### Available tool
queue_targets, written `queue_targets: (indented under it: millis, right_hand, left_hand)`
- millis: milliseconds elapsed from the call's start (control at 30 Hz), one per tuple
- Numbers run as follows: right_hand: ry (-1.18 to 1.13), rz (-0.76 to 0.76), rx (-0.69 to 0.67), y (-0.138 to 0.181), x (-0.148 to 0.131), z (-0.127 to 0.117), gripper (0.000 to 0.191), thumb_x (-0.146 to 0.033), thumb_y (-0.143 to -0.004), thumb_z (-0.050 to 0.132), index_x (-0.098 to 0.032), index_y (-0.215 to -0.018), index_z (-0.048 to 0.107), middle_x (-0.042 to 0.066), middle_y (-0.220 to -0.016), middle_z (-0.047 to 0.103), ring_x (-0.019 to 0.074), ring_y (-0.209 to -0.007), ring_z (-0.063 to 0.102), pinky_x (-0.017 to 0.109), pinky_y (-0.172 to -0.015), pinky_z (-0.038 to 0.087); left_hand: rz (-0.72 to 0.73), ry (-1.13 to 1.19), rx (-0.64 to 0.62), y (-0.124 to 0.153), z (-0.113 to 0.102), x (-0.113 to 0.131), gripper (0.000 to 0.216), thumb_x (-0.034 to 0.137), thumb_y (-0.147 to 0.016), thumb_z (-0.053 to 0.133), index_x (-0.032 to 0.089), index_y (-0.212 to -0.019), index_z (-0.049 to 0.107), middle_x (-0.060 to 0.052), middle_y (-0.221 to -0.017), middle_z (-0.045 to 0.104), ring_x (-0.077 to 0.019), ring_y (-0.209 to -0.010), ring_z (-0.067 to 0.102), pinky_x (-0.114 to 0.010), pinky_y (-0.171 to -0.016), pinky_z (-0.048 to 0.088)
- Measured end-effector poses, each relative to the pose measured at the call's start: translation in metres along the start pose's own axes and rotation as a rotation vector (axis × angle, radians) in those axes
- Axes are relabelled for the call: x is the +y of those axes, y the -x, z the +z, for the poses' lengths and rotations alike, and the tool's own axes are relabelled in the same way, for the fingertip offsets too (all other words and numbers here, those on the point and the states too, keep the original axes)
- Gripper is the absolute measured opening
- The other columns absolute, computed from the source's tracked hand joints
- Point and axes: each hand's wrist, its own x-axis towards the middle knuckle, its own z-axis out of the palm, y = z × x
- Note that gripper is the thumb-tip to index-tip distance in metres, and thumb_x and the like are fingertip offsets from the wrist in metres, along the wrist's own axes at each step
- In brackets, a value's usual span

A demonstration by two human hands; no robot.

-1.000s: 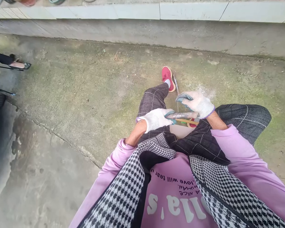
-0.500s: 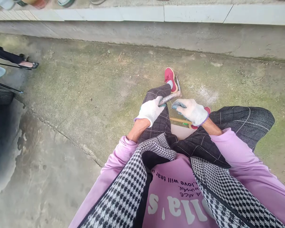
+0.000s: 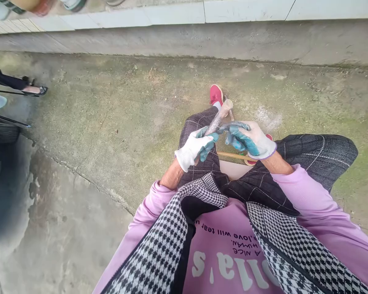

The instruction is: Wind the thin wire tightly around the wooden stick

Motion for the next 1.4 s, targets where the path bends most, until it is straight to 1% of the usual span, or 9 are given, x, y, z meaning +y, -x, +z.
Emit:
queue_targets:
  millis: [167,333,433,500,600,700,800,1067,1400]
  right_hand:
    - [0.027,-0.012,-0.001,0.000,-0.001,-0.005,0.065,-0.082,-0.090,0.090,-0.019,-0.109,0.088,0.002,-0.071,0.075,0.0104,-0.047,0.044,0.026,-0.041,0.028]
    - [0.077,0.014,-0.057,-0.002,-0.001,-0.005,0.055,-0.074,-0.091,0.093,-0.020,-0.097,0.088,-0.004,-0.060,0.060,0.0093,-0.048,0.039,0.025,-0.042,0.025]
    - [0.082,-0.007,-0.071,-0.003,-0.003,-0.004,0.047,-0.066,-0.083,0.099,-0.021,-0.093,0.088,-0.001,-0.068,0.068,0.0115,-0.056,0.051,0.025,-0.048,0.037]
    - [0.102,-0.072,-0.066,-0.003,-0.004,-0.003,0.039,-0.056,-0.078,0.100,-0.022,-0.092,0.089,0.003,-0.081,0.080,0.0157,-0.066,0.065,0.028,-0.057,0.052]
    - [0.209,-0.186,-0.036,-0.001,-0.004,-0.002,0.025,-0.042,-0.077,0.092,-0.025,-0.095,0.091,0.005,-0.098,0.091,0.0249,-0.090,0.082,0.038,-0.082,0.070]
    - [0.372,-0.236,0.013,0.005,-0.001,0.000,0.027,-0.035,-0.082,0.080,-0.025,-0.103,0.094,0.005,-0.106,0.094,0.0312,-0.103,0.089,0.050,-0.103,0.073]
    - [0.476,-0.245,0.047,0.010,0.001,0.001,0.029,-0.032,-0.089,0.078,-0.028,-0.112,0.096,0.005,-0.114,0.095,0.0331,-0.110,0.091,0.051,-0.111,0.073]
    - [0.629,-0.236,0.089,0.016,-0.001,0.003,0.029,-0.038,-0.095,0.085,-0.029,-0.121,0.096,0.005,-0.115,0.095,0.0338,-0.107,0.092,0.049,-0.105,0.075]
    - [0.649,-0.229,0.129,0.016,0.000,0.001,0.021,-0.035,-0.096,0.079,-0.030,-0.110,0.094,0.002,-0.105,0.093,0.0319,-0.103,0.090,0.047,-0.101,0.075]
  left_hand:
    - [0.005,0.001,-0.001,0.002,-0.001,-0.001,0.035,0.044,-0.094,0.091,0.021,-0.107,0.068,0.013,-0.060,0.048,-0.0053,-0.041,0.031,-0.023,-0.039,0.027]
    - [0.017,-0.007,0.008,0.005,0.002,0.002,0.030,0.038,-0.094,0.090,0.021,-0.098,0.065,0.011,-0.060,0.050,-0.0051,-0.041,0.033,-0.023,-0.038,0.027]
    - [-0.001,-0.012,0.022,0.007,0.006,0.005,0.030,0.038,-0.095,0.090,0.022,-0.097,0.064,0.011,-0.058,0.049,-0.0054,-0.040,0.033,-0.022,-0.038,0.027]
    - [-0.003,0.001,0.020,0.008,0.007,0.006,0.033,0.039,-0.094,0.091,0.022,-0.095,0.063,0.012,-0.058,0.049,-0.0053,-0.040,0.033,-0.021,-0.038,0.027]
    - [0.005,0.036,0.008,0.008,0.006,0.005,0.036,0.041,-0.092,0.093,0.023,-0.095,0.062,0.012,-0.058,0.051,-0.0047,-0.039,0.034,-0.020,-0.038,0.027]
    - [0.025,0.068,-0.007,0.007,0.002,0.001,0.037,0.041,-0.089,0.093,0.024,-0.095,0.061,0.013,-0.059,0.052,-0.0049,-0.039,0.034,-0.021,-0.037,0.026]
    - [0.038,0.071,-0.012,0.005,0.000,0.000,0.039,0.043,-0.087,0.094,0.024,-0.095,0.061,0.013,-0.059,0.052,-0.0053,-0.038,0.035,-0.021,-0.036,0.026]
    - [0.048,0.047,-0.007,0.006,0.001,0.000,0.044,0.047,-0.084,0.097,0.025,-0.093,0.059,0.014,-0.058,0.051,-0.0046,-0.038,0.034,-0.022,-0.036,0.027]
    - [0.087,0.033,-0.030,0.005,-0.002,-0.006,0.043,0.047,-0.082,0.097,0.024,-0.097,0.064,0.014,-0.060,0.052,-0.0052,-0.041,0.035,-0.024,-0.039,0.029]
